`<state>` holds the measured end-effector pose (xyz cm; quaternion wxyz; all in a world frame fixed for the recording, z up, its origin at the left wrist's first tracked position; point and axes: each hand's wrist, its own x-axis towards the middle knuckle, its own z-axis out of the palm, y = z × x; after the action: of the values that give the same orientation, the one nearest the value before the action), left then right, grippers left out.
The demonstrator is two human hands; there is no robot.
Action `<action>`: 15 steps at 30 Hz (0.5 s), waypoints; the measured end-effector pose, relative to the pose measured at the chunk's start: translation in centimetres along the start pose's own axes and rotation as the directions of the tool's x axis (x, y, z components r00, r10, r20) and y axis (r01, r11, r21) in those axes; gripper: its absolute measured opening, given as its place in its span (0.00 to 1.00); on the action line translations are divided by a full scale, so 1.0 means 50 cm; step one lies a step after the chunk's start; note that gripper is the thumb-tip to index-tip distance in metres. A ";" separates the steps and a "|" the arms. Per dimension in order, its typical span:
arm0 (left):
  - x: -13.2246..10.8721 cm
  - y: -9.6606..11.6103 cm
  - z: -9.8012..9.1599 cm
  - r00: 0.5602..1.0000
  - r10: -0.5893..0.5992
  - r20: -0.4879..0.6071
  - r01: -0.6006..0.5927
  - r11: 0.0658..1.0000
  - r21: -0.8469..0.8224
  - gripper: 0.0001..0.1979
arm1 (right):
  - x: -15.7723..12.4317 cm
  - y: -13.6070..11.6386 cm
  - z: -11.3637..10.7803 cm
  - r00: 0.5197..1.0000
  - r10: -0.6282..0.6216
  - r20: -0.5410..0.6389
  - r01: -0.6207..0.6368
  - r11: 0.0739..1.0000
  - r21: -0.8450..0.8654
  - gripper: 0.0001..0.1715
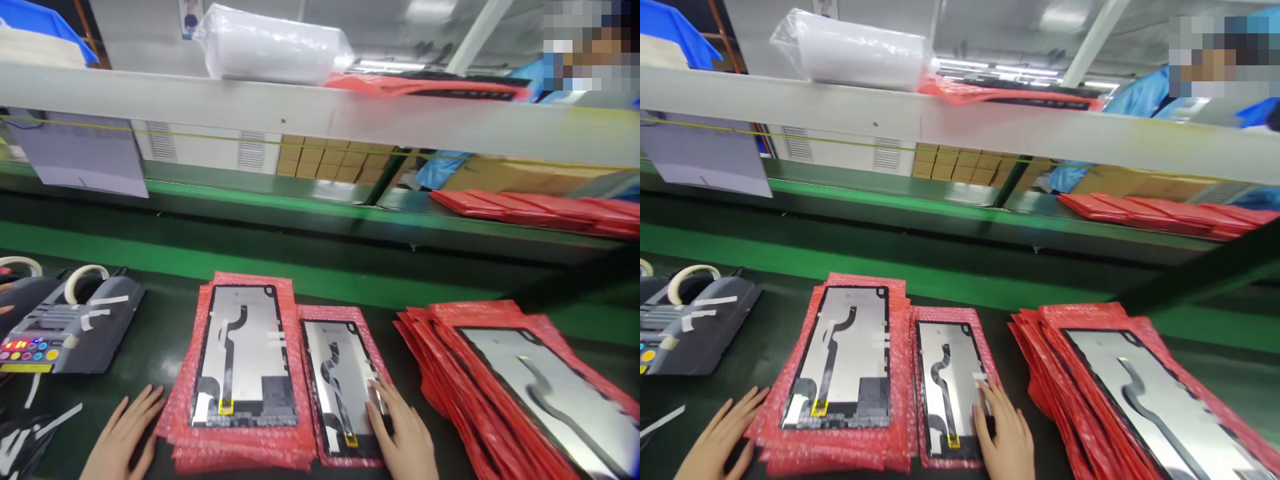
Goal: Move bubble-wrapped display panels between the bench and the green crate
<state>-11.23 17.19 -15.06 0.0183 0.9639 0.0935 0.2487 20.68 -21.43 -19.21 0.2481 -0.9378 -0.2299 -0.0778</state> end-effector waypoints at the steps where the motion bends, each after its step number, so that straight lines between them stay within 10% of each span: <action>1: -0.007 -0.004 0.006 0.998 -0.064 0.006 0.064 0.996 -0.065 0.25 | -0.002 -0.009 -0.002 1.000 0.008 -0.008 -0.008 1.000 -0.001 0.30; 4: -0.008 -0.005 0.014 0.922 -0.375 0.098 0.385 0.857 -0.343 0.17 | -0.008 -0.031 -0.010 0.999 0.044 -0.024 -0.044 0.999 -0.012 0.30; 8: 0.044 0.062 0.016 0.650 -0.723 0.235 0.529 0.208 -0.823 0.28 | -0.014 -0.045 -0.009 0.995 0.092 -0.041 -0.093 0.996 -0.001 0.29; 15: 0.114 0.218 0.068 0.597 -0.637 0.488 0.368 -0.322 -0.872 0.37 | -0.014 -0.108 -0.038 0.966 0.048 -0.252 -0.029 0.996 0.081 0.27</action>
<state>-2.81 7.59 -14.44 0.7705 0.4751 0.3076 0.2934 17.47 -18.48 -15.44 0.3127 -0.9142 -0.1807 -0.1836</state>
